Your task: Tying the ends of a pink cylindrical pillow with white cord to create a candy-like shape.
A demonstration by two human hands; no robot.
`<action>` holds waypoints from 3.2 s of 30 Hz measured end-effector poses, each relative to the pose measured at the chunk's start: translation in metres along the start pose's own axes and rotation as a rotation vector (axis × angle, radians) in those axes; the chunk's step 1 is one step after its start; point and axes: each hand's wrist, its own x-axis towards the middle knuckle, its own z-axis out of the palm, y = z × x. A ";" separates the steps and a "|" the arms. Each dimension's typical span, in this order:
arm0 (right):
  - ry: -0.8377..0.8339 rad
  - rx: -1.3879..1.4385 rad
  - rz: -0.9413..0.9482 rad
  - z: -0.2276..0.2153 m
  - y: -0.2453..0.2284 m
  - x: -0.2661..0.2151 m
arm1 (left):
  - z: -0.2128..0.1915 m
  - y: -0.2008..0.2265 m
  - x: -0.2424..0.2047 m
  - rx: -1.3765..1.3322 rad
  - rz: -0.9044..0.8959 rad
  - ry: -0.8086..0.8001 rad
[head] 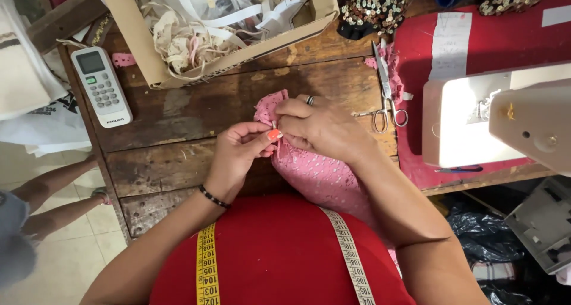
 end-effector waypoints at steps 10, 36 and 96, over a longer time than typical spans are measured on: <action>-0.052 0.130 0.009 0.010 0.010 -0.008 | 0.009 0.021 -0.018 0.456 0.268 0.034; -0.199 0.214 0.518 -0.017 -0.015 0.005 | 0.001 -0.007 -0.004 0.168 0.302 -0.134; -0.007 0.411 0.432 0.000 -0.019 0.008 | -0.008 0.001 0.031 0.912 0.651 -0.057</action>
